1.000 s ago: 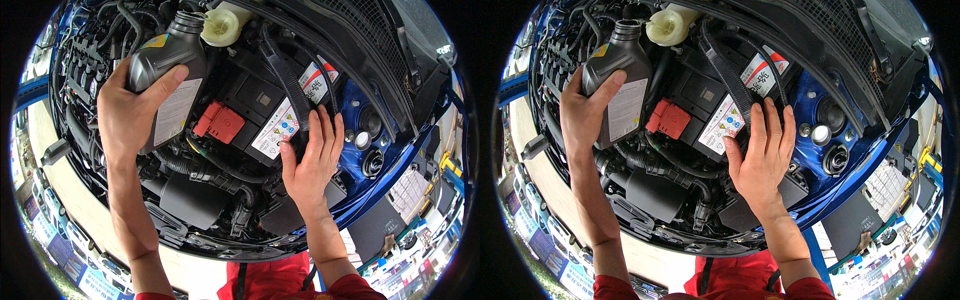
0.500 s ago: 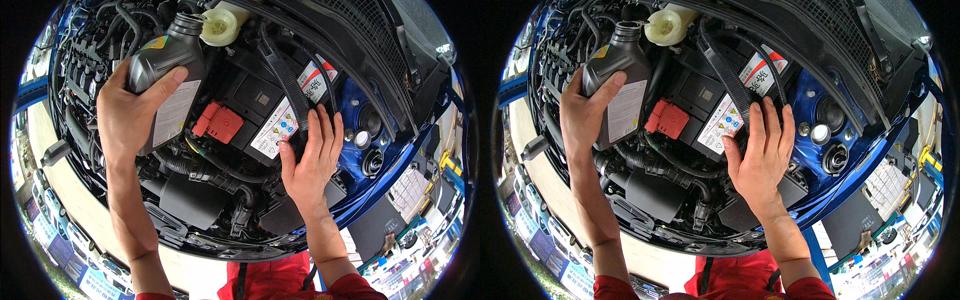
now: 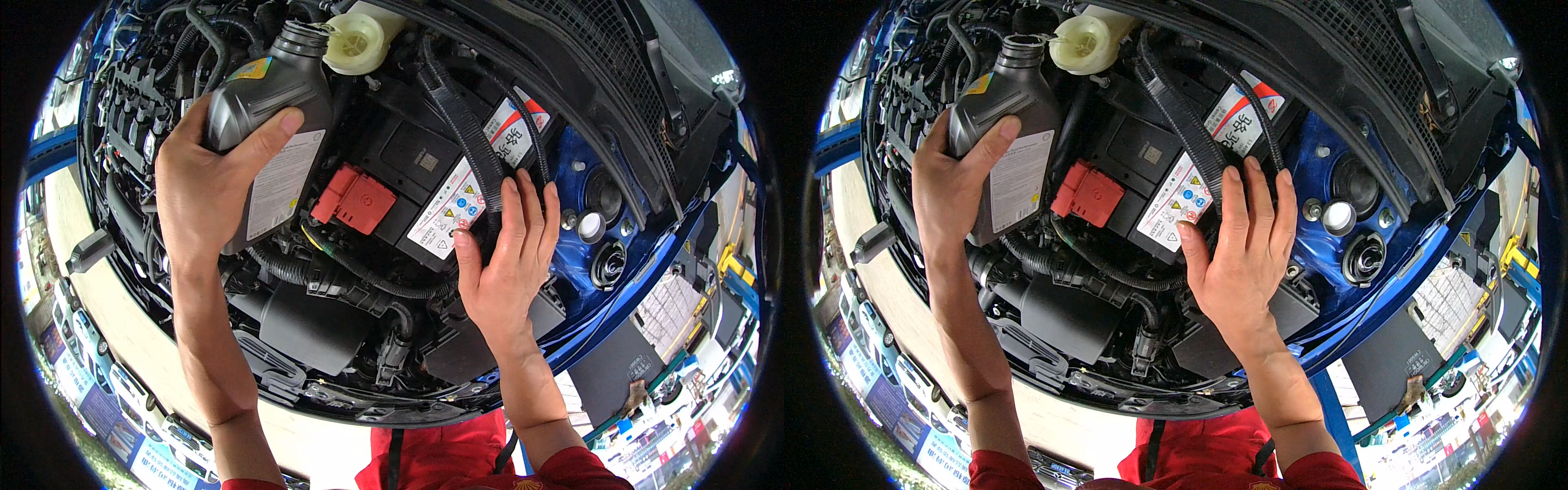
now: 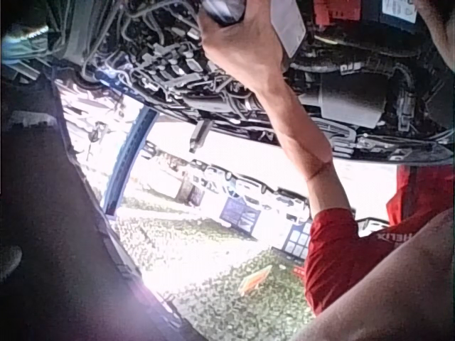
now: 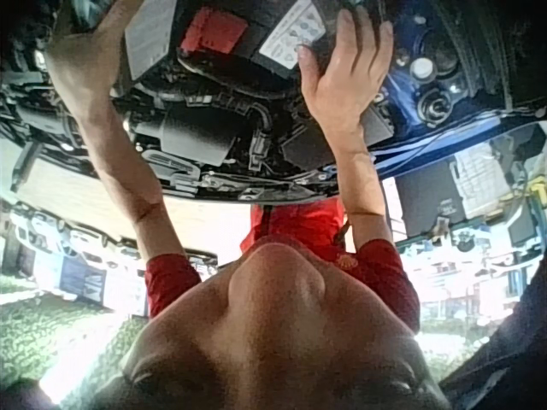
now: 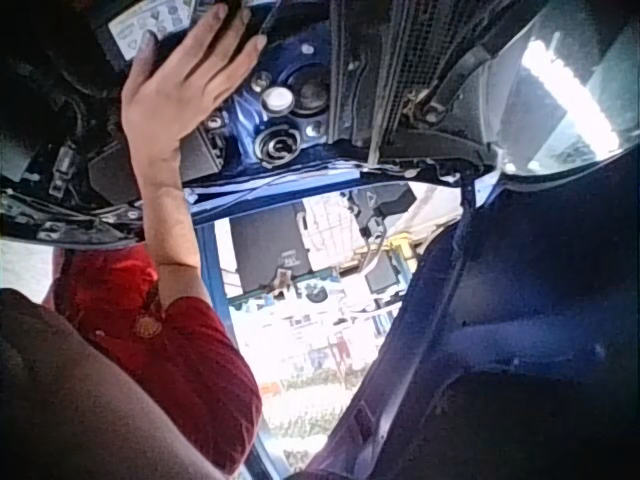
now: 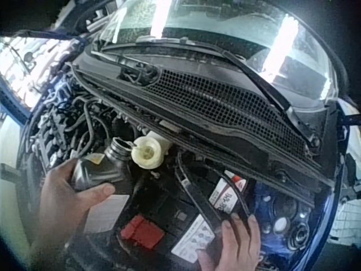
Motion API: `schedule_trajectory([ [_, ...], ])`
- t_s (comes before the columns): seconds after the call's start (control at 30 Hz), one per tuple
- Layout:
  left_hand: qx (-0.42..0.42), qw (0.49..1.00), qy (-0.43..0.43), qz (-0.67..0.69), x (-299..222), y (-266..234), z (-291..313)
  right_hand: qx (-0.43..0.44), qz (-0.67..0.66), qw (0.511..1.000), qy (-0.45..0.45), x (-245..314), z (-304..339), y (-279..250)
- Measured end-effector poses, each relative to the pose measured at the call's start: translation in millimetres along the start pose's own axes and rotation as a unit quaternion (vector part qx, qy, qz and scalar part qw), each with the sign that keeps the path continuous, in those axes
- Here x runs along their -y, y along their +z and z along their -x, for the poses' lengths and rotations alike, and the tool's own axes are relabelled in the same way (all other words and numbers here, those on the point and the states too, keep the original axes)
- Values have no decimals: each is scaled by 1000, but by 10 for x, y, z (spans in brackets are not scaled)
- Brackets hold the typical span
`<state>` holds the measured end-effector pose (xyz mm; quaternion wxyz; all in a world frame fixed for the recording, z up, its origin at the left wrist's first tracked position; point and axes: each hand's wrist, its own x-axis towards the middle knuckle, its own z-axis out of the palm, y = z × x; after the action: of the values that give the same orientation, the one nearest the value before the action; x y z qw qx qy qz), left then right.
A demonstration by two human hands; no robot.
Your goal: The person opens a bottle of motor oil and pours it into the engine's oil filler. They then operate a fluid exchange machine, place a protective cover over the engine bay, and connect a hose to the engine.
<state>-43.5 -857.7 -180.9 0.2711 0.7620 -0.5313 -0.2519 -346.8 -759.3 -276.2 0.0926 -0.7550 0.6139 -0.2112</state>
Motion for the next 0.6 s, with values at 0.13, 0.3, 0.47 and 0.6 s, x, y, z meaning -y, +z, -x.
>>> schedule_trajectory([
  [0.13,1,1000,2,1,4,0,2,-3,1,1000,1,-4,9,11],
  [0.3,2,1000,4,-11,-14,-7,3,-4,2,1000,1,-2,7,14],
  [0.47,5,1000,4,-12,-5,-13,-1,-1,-1,1000,1,2,-5,-1],
  [0.6,4,1000,4,-25,-17,-13,-2,-1,1,1000,3,1,5,2],
])
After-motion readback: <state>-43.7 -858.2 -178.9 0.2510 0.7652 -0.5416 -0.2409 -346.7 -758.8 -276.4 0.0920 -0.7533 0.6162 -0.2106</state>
